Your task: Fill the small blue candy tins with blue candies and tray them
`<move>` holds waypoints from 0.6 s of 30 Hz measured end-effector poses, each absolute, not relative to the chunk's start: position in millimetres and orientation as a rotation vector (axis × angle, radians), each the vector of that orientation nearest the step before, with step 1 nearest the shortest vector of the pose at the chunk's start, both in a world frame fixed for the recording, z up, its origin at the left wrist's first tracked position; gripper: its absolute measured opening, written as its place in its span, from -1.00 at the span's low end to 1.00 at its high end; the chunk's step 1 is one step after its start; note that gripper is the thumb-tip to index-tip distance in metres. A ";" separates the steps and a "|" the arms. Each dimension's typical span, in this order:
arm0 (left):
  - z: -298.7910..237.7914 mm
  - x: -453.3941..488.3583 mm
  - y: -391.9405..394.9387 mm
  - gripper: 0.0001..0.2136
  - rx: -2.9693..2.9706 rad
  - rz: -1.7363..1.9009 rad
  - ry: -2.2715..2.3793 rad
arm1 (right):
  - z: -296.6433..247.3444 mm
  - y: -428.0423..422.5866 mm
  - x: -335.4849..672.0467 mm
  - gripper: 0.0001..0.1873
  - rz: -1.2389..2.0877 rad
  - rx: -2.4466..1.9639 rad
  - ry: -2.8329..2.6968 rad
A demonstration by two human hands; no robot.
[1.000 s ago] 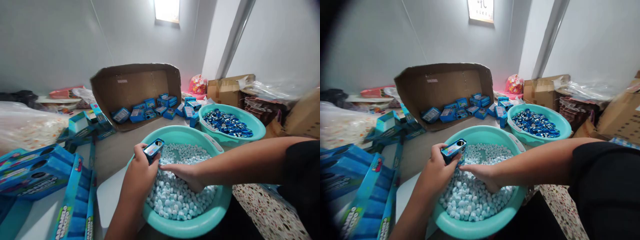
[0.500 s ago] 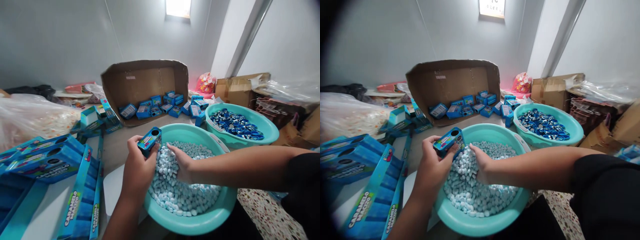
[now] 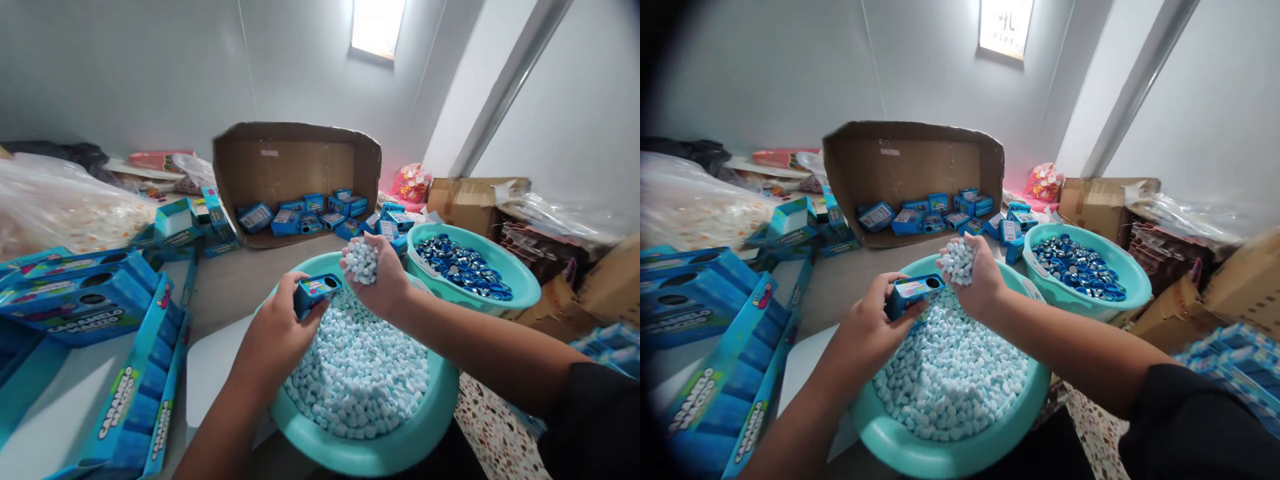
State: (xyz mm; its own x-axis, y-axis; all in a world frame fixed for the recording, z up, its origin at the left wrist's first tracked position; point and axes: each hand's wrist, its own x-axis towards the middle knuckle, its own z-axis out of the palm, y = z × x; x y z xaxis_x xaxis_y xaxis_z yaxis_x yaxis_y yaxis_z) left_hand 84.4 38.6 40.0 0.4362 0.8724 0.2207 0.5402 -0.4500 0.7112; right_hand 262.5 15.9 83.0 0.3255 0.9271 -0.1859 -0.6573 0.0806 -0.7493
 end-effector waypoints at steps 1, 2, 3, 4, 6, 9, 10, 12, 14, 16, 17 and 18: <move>39.8 84.7 38.6 -0.59 2.155 0.773 1.144 | 86.9 19.9 262.0 -0.85 1.216 -0.845 -0.353; 39.7 84.9 38.5 -0.60 2.157 0.759 1.122 | 89.5 23.7 260.9 -0.85 1.205 -0.819 -0.323; 39.8 85.0 38.4 -0.61 2.152 0.738 1.114 | 90.7 27.1 259.2 -0.84 1.196 -0.799 -0.308; 39.9 85.0 38.2 -0.62 2.144 0.714 1.111 | 90.6 29.9 257.4 -0.84 1.189 -0.788 -0.316; 40.1 84.5 37.9 -0.62 2.137 0.657 1.106 | 87.1 33.1 253.7 -0.84 1.182 -0.799 -0.327; 40.2 83.5 37.2 -0.61 2.154 0.596 1.088 | 79.2 32.8 249.5 -0.81 1.194 -0.841 -0.355; 40.2 83.3 37.1 -0.61 2.161 0.584 1.082 | 77.0 31.7 248.7 -0.80 1.193 -0.855 -0.373; 40.1 83.3 37.3 -0.61 2.167 0.571 1.076 | 73.8 29.3 248.0 -0.79 1.180 -0.884 -0.406; 39.9 84.0 38.1 -0.60 2.168 0.572 1.071 | 71.9 27.8 248.8 -0.79 1.179 -0.902 -0.434; 39.5 84.7 38.9 -0.59 2.163 0.582 1.069 | 70.7 27.6 250.6 -0.78 1.204 -0.901 -0.467; 39.2 84.8 39.1 -0.59 2.158 0.588 1.074 | 70.3 28.0 251.7 -0.77 1.218 -0.901 -0.488; 38.6 84.8 39.2 -0.60 2.154 0.595 1.082 | 69.9 28.5 252.7 -0.77 1.228 -0.905 -0.510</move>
